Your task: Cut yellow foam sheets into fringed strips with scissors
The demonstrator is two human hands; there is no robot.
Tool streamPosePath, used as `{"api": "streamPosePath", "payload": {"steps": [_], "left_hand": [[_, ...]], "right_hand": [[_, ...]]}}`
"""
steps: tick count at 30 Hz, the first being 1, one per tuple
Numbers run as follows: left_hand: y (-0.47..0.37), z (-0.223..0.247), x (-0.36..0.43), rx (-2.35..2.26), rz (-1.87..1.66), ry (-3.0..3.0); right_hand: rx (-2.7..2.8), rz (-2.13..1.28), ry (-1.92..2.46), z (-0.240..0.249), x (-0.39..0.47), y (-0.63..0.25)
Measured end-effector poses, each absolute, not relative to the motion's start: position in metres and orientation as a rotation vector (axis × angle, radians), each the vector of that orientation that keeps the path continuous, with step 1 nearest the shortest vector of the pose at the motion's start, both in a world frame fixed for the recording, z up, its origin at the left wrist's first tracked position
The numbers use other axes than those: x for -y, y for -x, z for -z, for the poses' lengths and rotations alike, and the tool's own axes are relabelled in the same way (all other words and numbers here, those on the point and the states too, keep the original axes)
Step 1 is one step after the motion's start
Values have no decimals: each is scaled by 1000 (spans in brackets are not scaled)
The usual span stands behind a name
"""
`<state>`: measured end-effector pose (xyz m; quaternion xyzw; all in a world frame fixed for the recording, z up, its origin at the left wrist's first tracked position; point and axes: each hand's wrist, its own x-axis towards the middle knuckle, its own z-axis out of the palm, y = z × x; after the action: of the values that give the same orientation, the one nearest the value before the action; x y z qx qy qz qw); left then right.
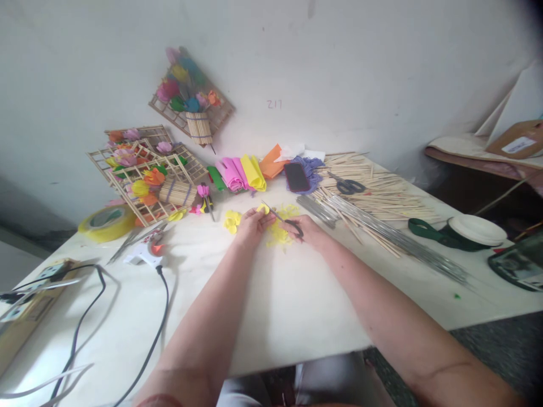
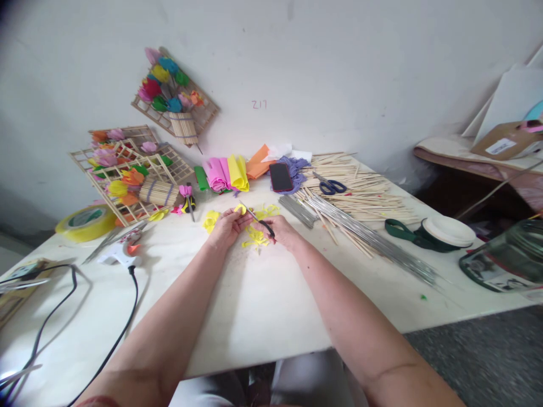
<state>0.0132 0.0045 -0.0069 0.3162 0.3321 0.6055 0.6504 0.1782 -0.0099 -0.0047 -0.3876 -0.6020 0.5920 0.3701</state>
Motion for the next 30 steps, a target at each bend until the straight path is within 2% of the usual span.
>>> {"api": "streamPosePath", "payload": {"steps": [30], "left_hand": [[-13, 5, -2, -743, -1323, -769]], "right_hand": [[1563, -1519, 996, 2, 13, -179]]}}
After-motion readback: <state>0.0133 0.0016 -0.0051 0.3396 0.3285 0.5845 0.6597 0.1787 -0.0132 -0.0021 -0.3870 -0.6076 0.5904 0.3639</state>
